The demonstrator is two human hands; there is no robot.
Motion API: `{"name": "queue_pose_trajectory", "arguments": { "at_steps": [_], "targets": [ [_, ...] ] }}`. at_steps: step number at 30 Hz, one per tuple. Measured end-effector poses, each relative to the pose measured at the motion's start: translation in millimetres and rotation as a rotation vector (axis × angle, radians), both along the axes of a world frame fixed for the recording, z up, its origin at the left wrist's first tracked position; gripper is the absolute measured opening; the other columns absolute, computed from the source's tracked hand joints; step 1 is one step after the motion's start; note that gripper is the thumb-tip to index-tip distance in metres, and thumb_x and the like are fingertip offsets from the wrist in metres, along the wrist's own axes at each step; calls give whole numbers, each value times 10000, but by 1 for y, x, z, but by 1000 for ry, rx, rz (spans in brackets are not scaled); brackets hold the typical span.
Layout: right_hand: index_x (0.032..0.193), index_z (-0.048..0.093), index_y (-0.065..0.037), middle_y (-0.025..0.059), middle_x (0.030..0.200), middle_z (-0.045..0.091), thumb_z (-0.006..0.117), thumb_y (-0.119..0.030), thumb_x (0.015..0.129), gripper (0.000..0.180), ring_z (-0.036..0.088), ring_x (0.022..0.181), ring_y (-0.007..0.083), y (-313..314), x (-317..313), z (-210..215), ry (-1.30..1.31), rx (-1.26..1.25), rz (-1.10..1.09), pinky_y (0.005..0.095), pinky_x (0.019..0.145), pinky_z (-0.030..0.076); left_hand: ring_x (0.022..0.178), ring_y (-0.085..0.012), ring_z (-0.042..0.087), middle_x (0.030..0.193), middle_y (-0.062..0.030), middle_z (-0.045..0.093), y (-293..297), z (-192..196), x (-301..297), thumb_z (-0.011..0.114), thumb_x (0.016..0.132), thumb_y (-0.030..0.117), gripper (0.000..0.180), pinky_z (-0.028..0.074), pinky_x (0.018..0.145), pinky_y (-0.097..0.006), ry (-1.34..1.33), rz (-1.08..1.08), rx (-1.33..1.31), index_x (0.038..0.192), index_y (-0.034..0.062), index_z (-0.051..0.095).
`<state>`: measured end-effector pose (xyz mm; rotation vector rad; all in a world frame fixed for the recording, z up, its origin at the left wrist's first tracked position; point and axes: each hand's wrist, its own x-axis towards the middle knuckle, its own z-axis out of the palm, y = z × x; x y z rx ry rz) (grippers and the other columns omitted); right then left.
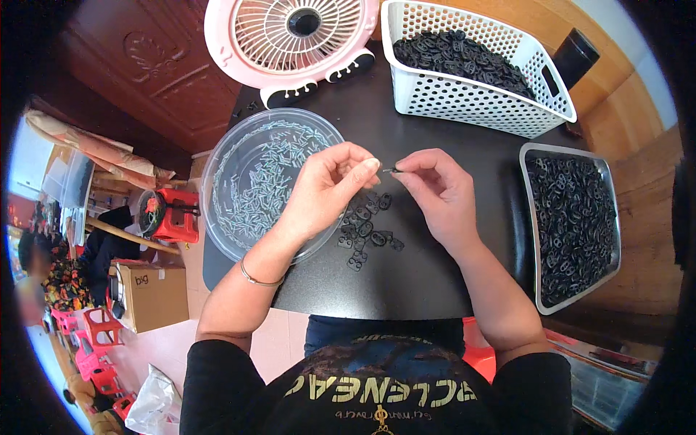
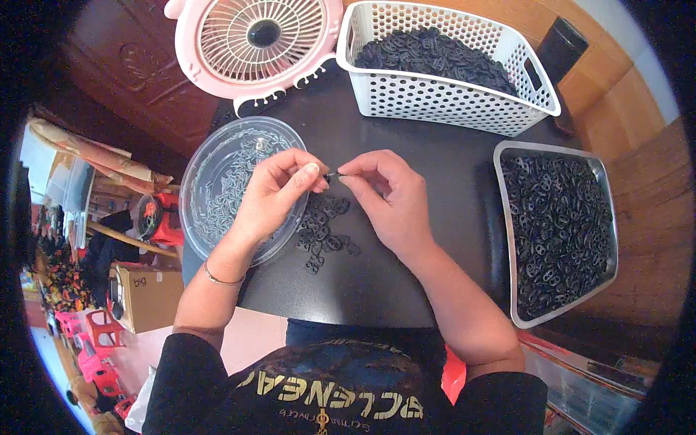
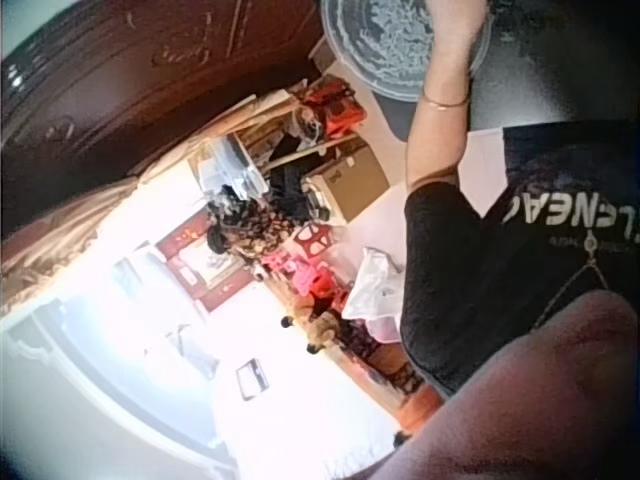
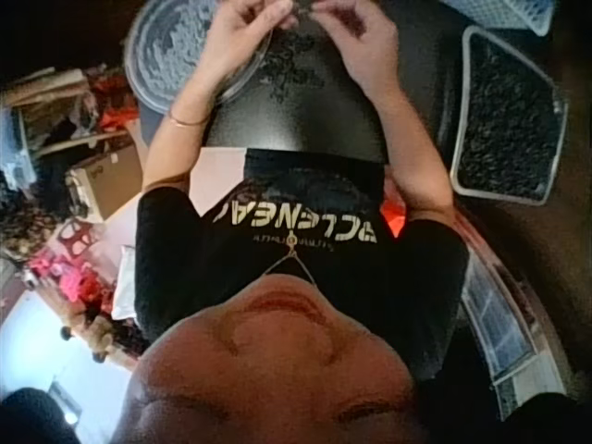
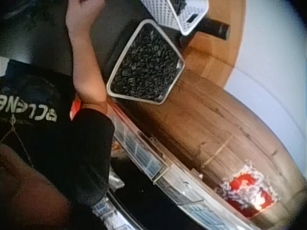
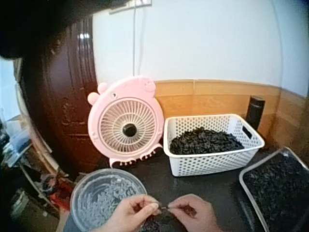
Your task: The person sits at a table and assembles small black plastic components by inserting silver screws into them. They pick up a plastic piece from a pile on the table, retrieve a screw from a clear bowl, and fasten them together by hand. The assembled units are then placed into a white basket.
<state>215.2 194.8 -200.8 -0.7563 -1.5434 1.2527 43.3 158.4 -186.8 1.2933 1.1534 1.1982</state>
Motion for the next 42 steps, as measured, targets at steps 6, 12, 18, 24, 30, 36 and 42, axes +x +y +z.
{"name": "queue_pose_trajectory", "arguments": {
  "at_steps": [6, 12, 18, 24, 30, 36, 42],
  "targets": [
    [793, 620, -34, 72, 837, 598, 620, 55, 695, 133, 591, 790, 163, 1, -2, -2, -116, 341, -65, 257, 698, 482, 697, -79, 544, 757, -25, 574, -2, 5, 1, 520, 875, 167, 173, 451, 653, -214, -79, -87, -77, 828, 7, 567],
    [851, 613, -33, 66, 836, 594, 587, 43, 736, 140, 587, 796, 149, 1, -4, -5, -87, 298, -47, 240, 683, 477, 691, -79, 545, 740, -20, 570, -2, 3, -1, 529, 868, 162, 161, 452, 648, -214, -95, -87, -91, 821, 12, 568],
    [1016, 543, 18, 40, 822, 573, 532, -29, 832, 189, 579, 753, 97, -5, -2, 7, 44, -113, 112, 211, 670, 470, 679, -70, 542, 730, -16, 574, -2, 1, 0, 545, 858, 146, 140, 449, 635, -201, -54, -62, -91, 823, 12, 571],
    [1007, 565, 17, 53, 861, 595, 544, -35, 828, 188, 586, 735, 92, -2, 0, 2, 23, -186, 179, 206, 663, 474, 640, -39, 523, 684, -2, 574, 0, -3, 2, 554, 852, 143, 147, 434, 584, -183, -10, -34, -39, 806, 3, 567],
    [964, 583, 18, 60, 833, 608, 557, -36, 819, 157, 588, 714, 90, -2, 0, 4, 5, -209, 168, 199, 643, 478, 626, -27, 509, 679, 16, 567, -2, -2, 4, 569, 831, 97, 93, 422, 563, -179, 15, -6, -20, 801, 8, 573],
    [942, 591, 9, 47, 794, 616, 571, -46, 812, 143, 577, 674, 73, -1, 2, 7, 35, -306, 201, 190, 605, 461, 623, -33, 508, 685, 20, 571, -4, -5, 8, 587, 809, 76, 67, 423, 571, -183, 229, 70, 212, 803, 9, 584],
    [939, 592, 1, 38, 783, 613, 578, -57, 811, 141, 573, 663, 66, -1, 2, 6, 109, -296, 151, 188, 600, 458, 694, -68, 531, 748, -25, 572, -2, 3, 6, 510, 875, 127, 155, 452, 665, -219, 46, 32, 28, 845, -13, 569]
  ]
}}
